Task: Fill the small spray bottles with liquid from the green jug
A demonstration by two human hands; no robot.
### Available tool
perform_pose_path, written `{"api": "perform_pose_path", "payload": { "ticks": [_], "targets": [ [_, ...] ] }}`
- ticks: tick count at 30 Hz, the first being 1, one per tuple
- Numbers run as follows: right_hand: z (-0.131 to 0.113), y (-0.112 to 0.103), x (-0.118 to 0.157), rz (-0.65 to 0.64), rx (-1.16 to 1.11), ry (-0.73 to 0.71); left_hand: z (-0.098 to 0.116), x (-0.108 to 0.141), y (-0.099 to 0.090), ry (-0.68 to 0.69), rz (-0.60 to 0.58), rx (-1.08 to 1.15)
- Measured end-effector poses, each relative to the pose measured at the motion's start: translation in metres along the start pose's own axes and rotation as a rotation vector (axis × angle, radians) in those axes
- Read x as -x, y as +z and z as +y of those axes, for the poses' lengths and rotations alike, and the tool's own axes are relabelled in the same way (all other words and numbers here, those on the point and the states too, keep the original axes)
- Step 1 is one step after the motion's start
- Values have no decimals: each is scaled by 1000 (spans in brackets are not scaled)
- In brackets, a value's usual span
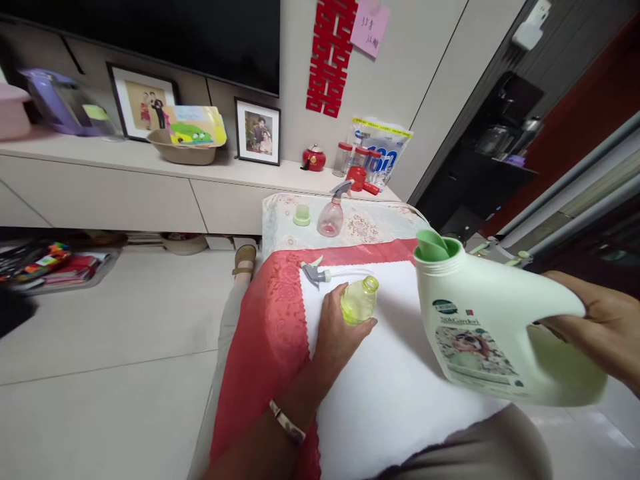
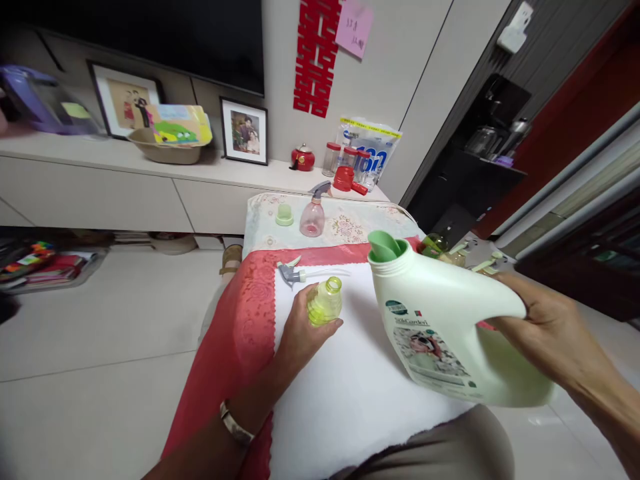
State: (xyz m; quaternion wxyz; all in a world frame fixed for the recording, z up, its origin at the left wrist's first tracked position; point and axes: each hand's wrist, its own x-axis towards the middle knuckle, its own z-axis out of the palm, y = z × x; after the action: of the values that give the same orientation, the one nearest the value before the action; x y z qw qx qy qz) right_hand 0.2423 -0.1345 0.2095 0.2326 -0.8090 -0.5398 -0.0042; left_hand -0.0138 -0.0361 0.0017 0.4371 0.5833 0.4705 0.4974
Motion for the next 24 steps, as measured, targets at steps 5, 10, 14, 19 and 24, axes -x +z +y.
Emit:
{"api": "perform_pose_path", "payload": {
  "ticks": [5, 10, 14, 19, 24],
  "targets": [
    [20, -9, -2, -107, 88, -97, 2, 2, -1, 14, -4, -13],
    [34, -10, -9, -106, 237, -361, 2, 2, -1, 18, 2, -30],
    [22, -13, -14, -126, 326, -388, 0, 2, -1, 33, 9, -47],
    [4, -16, -19, -182, 411, -339, -3, 2, 1, 67, 21, -64],
    [-10, -17, -20, -201, 489, -302, -3, 2, 1, 84, 31, -85]
  ]
}}
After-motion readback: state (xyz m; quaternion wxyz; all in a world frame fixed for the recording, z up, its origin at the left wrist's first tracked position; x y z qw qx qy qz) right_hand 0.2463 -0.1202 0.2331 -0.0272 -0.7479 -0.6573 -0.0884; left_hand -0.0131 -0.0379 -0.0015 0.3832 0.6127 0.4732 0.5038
